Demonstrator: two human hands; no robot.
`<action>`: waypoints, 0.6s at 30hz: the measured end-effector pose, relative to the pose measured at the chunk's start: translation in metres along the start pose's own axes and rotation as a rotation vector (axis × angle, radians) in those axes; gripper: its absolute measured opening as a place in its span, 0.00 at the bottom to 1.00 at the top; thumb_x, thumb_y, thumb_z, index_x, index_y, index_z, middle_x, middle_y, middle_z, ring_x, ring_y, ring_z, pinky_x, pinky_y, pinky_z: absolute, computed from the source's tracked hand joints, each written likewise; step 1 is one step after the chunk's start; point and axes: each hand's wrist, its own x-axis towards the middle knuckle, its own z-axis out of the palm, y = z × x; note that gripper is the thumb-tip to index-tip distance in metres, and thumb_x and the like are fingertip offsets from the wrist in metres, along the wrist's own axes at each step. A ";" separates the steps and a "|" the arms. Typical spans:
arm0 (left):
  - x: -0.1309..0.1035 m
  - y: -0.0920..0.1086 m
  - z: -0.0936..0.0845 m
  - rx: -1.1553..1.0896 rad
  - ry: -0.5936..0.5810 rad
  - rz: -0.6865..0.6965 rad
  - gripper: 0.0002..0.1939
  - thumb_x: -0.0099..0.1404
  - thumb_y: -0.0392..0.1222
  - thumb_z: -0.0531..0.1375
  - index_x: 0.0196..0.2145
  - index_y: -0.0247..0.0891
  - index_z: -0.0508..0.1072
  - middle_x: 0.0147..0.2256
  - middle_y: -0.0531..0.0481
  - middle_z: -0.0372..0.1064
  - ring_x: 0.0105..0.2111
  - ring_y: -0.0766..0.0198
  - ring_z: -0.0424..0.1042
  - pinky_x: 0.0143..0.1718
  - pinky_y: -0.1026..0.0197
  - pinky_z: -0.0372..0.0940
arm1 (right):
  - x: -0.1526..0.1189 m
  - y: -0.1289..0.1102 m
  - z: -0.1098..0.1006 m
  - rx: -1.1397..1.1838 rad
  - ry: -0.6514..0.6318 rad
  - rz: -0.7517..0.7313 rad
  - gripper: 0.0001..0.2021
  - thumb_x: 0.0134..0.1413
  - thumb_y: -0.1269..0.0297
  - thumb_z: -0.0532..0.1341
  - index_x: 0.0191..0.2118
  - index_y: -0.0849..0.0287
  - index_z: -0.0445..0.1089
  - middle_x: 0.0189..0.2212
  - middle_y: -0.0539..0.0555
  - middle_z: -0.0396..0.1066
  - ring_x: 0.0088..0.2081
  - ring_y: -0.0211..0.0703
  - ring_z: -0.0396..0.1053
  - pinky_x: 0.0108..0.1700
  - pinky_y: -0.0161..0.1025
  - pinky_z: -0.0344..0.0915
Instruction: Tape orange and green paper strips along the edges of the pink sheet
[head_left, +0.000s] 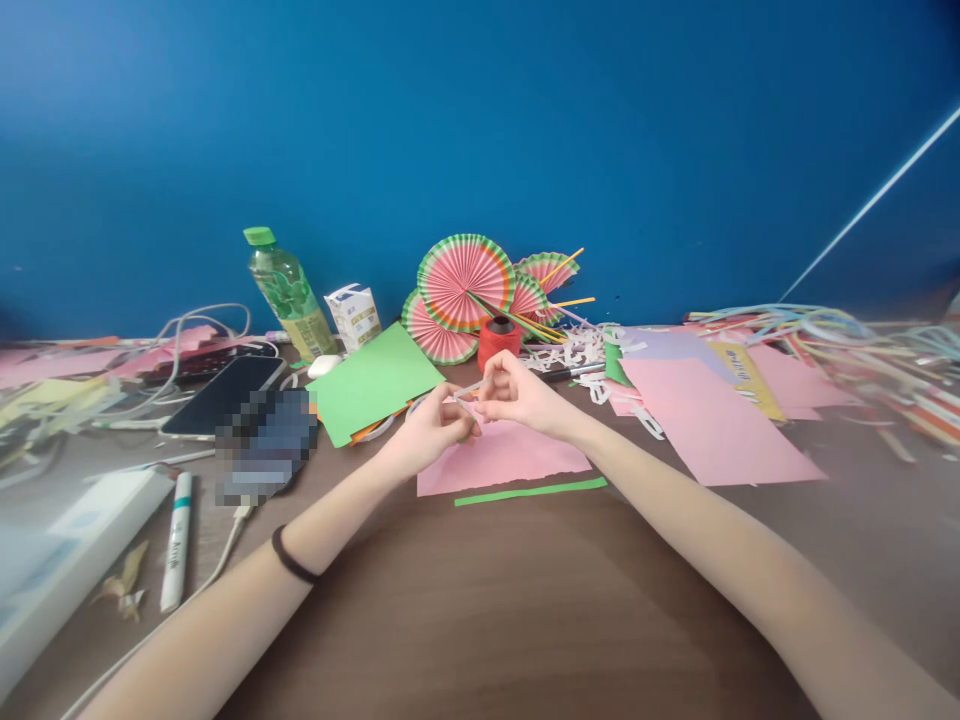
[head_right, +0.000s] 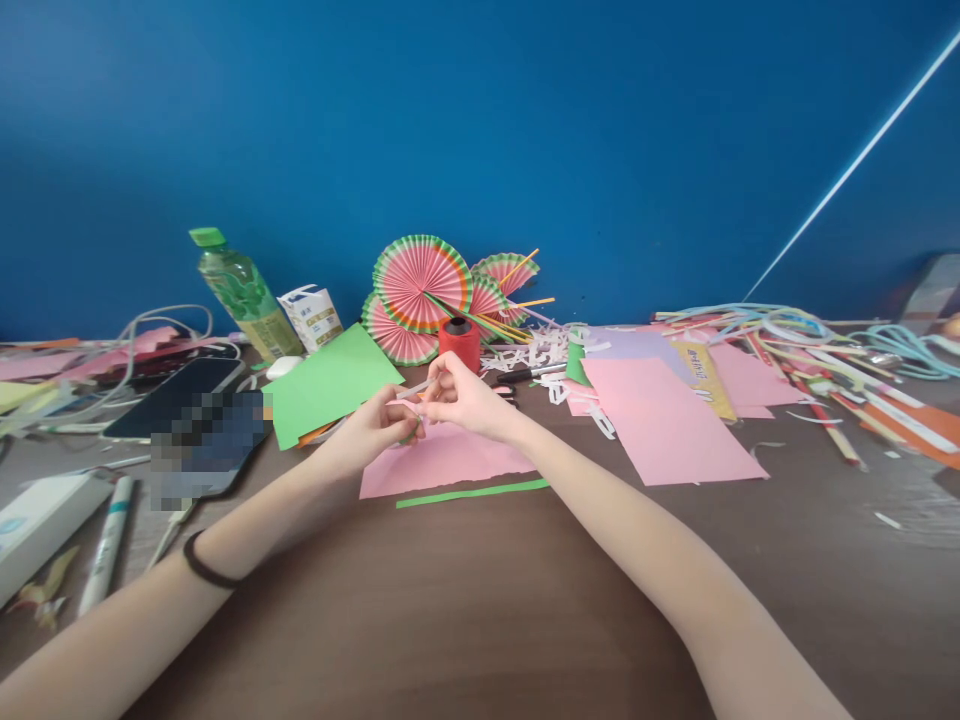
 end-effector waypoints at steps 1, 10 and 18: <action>0.000 0.001 0.001 0.017 0.011 0.015 0.12 0.55 0.34 0.55 0.38 0.37 0.58 0.24 0.53 0.68 0.26 0.68 0.68 0.30 0.63 0.61 | 0.000 0.001 0.001 0.011 0.002 0.002 0.17 0.45 0.66 0.62 0.34 0.55 0.50 0.25 0.45 0.66 0.28 0.36 0.68 0.37 0.41 0.65; -0.003 0.006 0.004 -0.031 0.024 0.030 0.18 0.54 0.35 0.58 0.40 0.38 0.55 0.28 0.53 0.69 0.30 0.66 0.70 0.33 0.62 0.63 | -0.001 0.003 -0.003 0.058 -0.018 0.018 0.19 0.44 0.68 0.63 0.36 0.55 0.50 0.26 0.45 0.66 0.28 0.37 0.69 0.36 0.42 0.66; -0.001 0.003 -0.001 -0.023 0.086 -0.094 0.19 0.51 0.37 0.61 0.41 0.36 0.61 0.26 0.50 0.72 0.32 0.62 0.71 0.33 0.61 0.63 | 0.001 -0.005 -0.008 -0.008 0.117 0.018 0.12 0.41 0.65 0.64 0.28 0.59 0.59 0.31 0.51 0.67 0.35 0.39 0.68 0.39 0.40 0.65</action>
